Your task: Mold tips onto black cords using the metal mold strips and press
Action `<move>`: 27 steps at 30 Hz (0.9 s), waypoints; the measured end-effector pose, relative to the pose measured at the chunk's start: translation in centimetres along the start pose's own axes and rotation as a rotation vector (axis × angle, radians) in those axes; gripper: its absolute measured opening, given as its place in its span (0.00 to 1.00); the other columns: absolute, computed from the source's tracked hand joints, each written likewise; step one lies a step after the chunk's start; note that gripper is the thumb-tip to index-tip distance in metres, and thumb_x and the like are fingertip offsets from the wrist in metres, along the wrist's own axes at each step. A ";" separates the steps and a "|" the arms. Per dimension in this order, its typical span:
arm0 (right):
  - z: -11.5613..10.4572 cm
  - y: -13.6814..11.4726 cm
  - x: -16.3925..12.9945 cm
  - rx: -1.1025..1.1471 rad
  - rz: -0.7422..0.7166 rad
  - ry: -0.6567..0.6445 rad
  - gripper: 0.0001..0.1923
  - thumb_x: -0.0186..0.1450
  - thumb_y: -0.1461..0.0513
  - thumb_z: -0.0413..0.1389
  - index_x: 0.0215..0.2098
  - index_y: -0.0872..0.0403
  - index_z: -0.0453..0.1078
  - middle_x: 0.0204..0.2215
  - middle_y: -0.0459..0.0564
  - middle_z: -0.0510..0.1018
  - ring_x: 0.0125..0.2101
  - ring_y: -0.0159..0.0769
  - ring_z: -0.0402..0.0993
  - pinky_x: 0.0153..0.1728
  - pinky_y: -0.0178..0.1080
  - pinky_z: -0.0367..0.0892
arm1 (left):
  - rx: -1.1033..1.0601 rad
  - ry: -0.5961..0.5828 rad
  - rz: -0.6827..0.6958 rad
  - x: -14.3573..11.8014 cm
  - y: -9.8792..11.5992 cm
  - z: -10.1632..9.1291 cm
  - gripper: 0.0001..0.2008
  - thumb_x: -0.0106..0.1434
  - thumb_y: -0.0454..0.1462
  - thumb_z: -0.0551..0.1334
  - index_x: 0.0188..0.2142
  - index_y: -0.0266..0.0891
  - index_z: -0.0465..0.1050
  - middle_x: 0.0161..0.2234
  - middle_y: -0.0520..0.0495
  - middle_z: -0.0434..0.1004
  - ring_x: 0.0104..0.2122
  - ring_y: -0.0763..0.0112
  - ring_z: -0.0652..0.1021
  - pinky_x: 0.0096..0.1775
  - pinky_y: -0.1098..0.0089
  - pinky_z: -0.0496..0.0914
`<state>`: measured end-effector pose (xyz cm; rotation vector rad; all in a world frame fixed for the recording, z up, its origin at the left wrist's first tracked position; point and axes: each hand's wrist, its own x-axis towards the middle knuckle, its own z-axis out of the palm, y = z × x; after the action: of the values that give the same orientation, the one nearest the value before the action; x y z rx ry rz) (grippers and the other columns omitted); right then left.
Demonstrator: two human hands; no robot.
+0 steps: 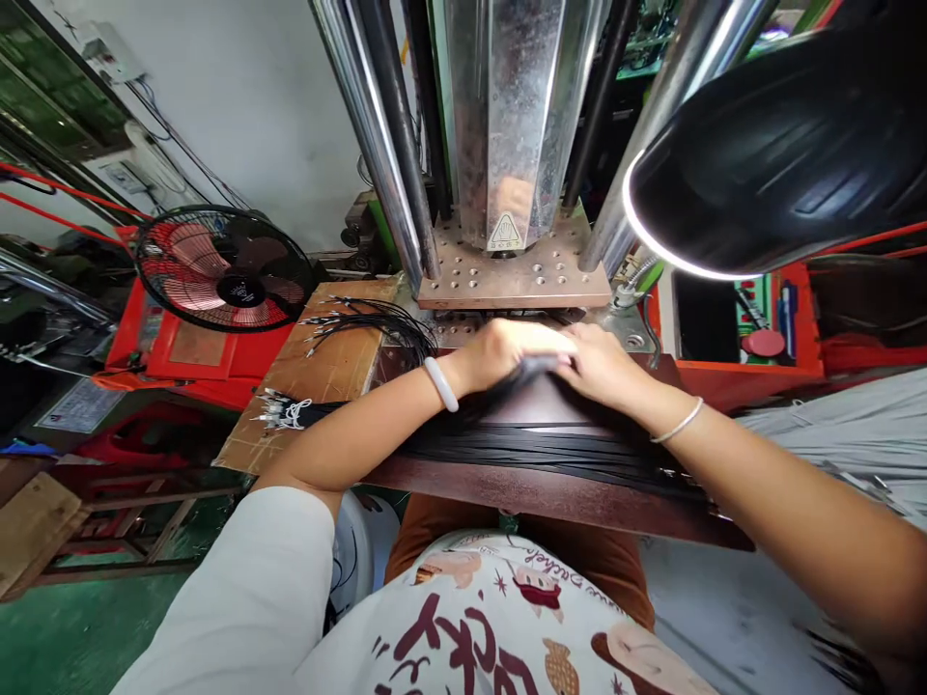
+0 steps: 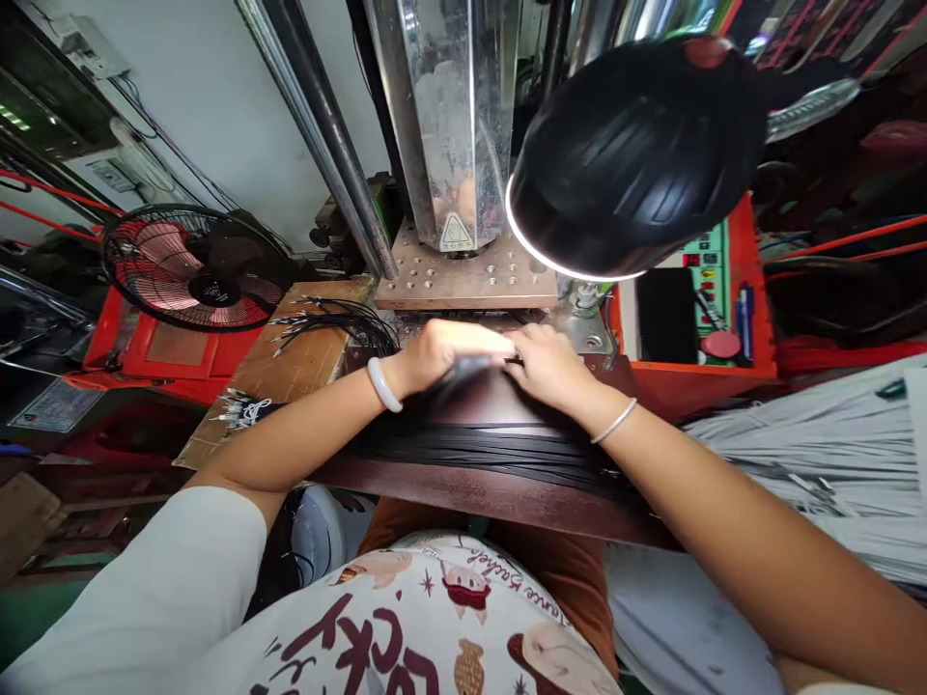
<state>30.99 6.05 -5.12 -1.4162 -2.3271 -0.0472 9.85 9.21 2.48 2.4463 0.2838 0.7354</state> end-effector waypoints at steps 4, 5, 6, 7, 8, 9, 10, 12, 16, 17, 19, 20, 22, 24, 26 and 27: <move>0.4 0.2 -1.3 -0.004 0.065 -0.121 0.16 0.66 0.58 0.49 0.45 0.55 0.73 0.38 0.59 0.75 0.41 0.51 0.68 0.40 0.51 0.66 | -0.141 0.377 -0.244 -0.7 -1.6 -1.1 0.13 0.64 0.41 0.63 0.37 0.32 0.80 0.37 0.42 0.83 0.37 0.67 0.81 0.44 0.68 0.74; 0.3 -0.2 -2.0 0.018 0.062 -0.135 0.15 0.66 0.58 0.49 0.45 0.54 0.73 0.39 0.58 0.75 0.41 0.51 0.68 0.41 0.51 0.65 | -0.146 0.382 -0.269 -0.9 -1.8 -1.1 0.13 0.63 0.41 0.64 0.37 0.32 0.80 0.36 0.42 0.83 0.37 0.67 0.81 0.44 0.69 0.73; 0.0 -0.7 -2.7 0.061 0.052 -0.147 0.14 0.65 0.57 0.50 0.45 0.53 0.73 0.39 0.56 0.75 0.41 0.50 0.68 0.41 0.50 0.66 | -0.134 0.361 -0.289 -1.0 -2.0 -0.9 0.12 0.63 0.41 0.64 0.36 0.32 0.80 0.36 0.43 0.83 0.37 0.67 0.81 0.43 0.69 0.73; -0.2 -1.3 -3.2 0.125 0.049 -0.156 0.13 0.64 0.57 0.52 0.45 0.53 0.72 0.38 0.55 0.75 0.41 0.49 0.68 0.41 0.50 0.66 | -0.110 0.326 -0.311 -1.1 -2.2 -0.6 0.11 0.63 0.39 0.64 0.35 0.32 0.80 0.35 0.43 0.83 0.37 0.67 0.81 0.43 0.70 0.73; -0.5 -1.9 -3.6 0.200 0.062 -0.149 0.13 0.63 0.57 0.54 0.44 0.52 0.71 0.38 0.55 0.75 0.40 0.48 0.69 0.40 0.49 0.67 | -0.078 0.287 -0.332 -1.2 -2.5 -0.1 0.09 0.62 0.38 0.64 0.34 0.32 0.81 0.34 0.44 0.83 0.36 0.67 0.81 0.43 0.70 0.72; -0.7 -2.4 -3.7 0.272 0.093 -0.115 0.14 0.61 0.57 0.56 0.44 0.53 0.71 0.38 0.54 0.76 0.40 0.48 0.70 0.40 0.48 0.68 | -0.043 0.255 -0.350 -1.2 -2.7 0.5 0.08 0.62 0.36 0.64 0.33 0.33 0.81 0.33 0.44 0.83 0.36 0.67 0.81 0.43 0.70 0.72; -0.8 -2.9 -3.6 0.334 0.135 -0.059 0.16 0.59 0.56 0.58 0.45 0.53 0.70 0.38 0.55 0.76 0.40 0.48 0.71 0.41 0.49 0.69 | -0.014 0.237 -0.359 -1.2 -2.9 1.1 0.07 0.61 0.35 0.64 0.32 0.33 0.81 0.34 0.44 0.83 0.36 0.67 0.81 0.44 0.69 0.72; -0.9 -3.6 -2.8 0.457 0.232 0.045 0.22 0.56 0.55 0.62 0.47 0.53 0.69 0.43 0.56 0.77 0.44 0.48 0.73 0.45 0.50 0.69 | -0.005 0.247 -0.358 -1.2 -3.2 2.0 0.07 0.61 0.34 0.64 0.33 0.33 0.81 0.35 0.44 0.83 0.37 0.67 0.81 0.45 0.69 0.72; -0.7 -3.9 -0.9 0.715 0.382 -0.099 0.12 0.58 0.55 0.59 0.36 0.54 0.74 0.33 0.50 0.81 0.32 0.42 0.77 0.34 0.42 0.71 | -0.136 0.332 -0.361 -1.1 -3.5 2.4 0.10 0.62 0.37 0.65 0.38 0.32 0.81 0.38 0.42 0.83 0.39 0.66 0.81 0.45 0.68 0.74; -0.7 -3.8 -0.7 0.730 0.406 -0.136 0.11 0.59 0.55 0.58 0.31 0.54 0.75 0.27 0.48 0.80 0.27 0.39 0.75 0.30 0.40 0.69 | -0.150 0.335 -0.362 -1.2 -3.6 2.3 0.10 0.61 0.37 0.65 0.39 0.32 0.81 0.39 0.42 0.83 0.39 0.66 0.81 0.46 0.68 0.74; -1.2 -3.3 -0.8 0.655 0.407 -0.130 0.12 0.61 0.55 0.56 0.26 0.54 0.75 0.20 0.45 0.76 0.23 0.37 0.72 0.26 0.38 0.66 | -0.126 0.287 -0.364 -1.5 -3.6 2.2 0.10 0.60 0.34 0.66 0.41 0.33 0.81 0.40 0.43 0.83 0.40 0.66 0.81 0.45 0.68 0.74; -1.4 -3.0 -1.1 0.587 0.383 -0.103 0.12 0.60 0.55 0.57 0.26 0.53 0.76 0.20 0.45 0.76 0.23 0.37 0.72 0.26 0.38 0.65 | -0.094 0.236 -0.370 -1.8 -3.5 2.3 0.09 0.59 0.32 0.66 0.40 0.33 0.81 0.38 0.44 0.83 0.39 0.66 0.81 0.45 0.69 0.74; -2.0 -2.6 -2.3 0.427 0.296 -0.025 0.11 0.60 0.57 0.56 0.25 0.52 0.76 0.23 0.47 0.78 0.27 0.40 0.73 0.30 0.40 0.66 | -0.004 0.112 -0.372 -2.3 -3.1 2.7 0.08 0.58 0.27 0.64 0.36 0.34 0.81 0.34 0.46 0.83 0.36 0.68 0.81 0.43 0.71 0.73; -2.5 -2.5 -3.8 0.346 0.234 0.067 0.10 0.60 0.59 0.54 0.26 0.52 0.76 0.28 0.49 0.80 0.31 0.42 0.74 0.33 0.42 0.67 | 0.101 0.039 -0.342 -2.9 -2.2 3.3 0.10 0.58 0.24 0.61 0.32 0.34 0.80 0.33 0.46 0.81 0.35 0.69 0.80 0.42 0.71 0.73; -2.7 -2.8 -5.3 0.405 0.258 0.132 0.09 0.62 0.60 0.54 0.31 0.51 0.77 0.30 0.50 0.81 0.31 0.41 0.75 0.33 0.42 0.68 | 0.149 0.037 -0.268 -3.3 -1.1 3.9 0.11 0.58 0.23 0.59 0.32 0.34 0.80 0.35 0.44 0.80 0.36 0.69 0.79 0.43 0.71 0.72; -2.8 -3.0 -5.9 0.470 0.279 0.158 0.08 0.63 0.60 0.55 0.34 0.51 0.77 0.31 0.49 0.81 0.31 0.40 0.76 0.33 0.42 0.68 | 0.137 0.046 -0.226 -3.5 -0.5 4.2 0.11 0.59 0.24 0.59 0.33 0.34 0.80 0.36 0.44 0.80 0.37 0.70 0.79 0.43 0.72 0.72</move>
<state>31.64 -1.05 -4.16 -1.4120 -1.8343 0.4234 9.25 6.52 -2.27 2.4731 0.6363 0.6928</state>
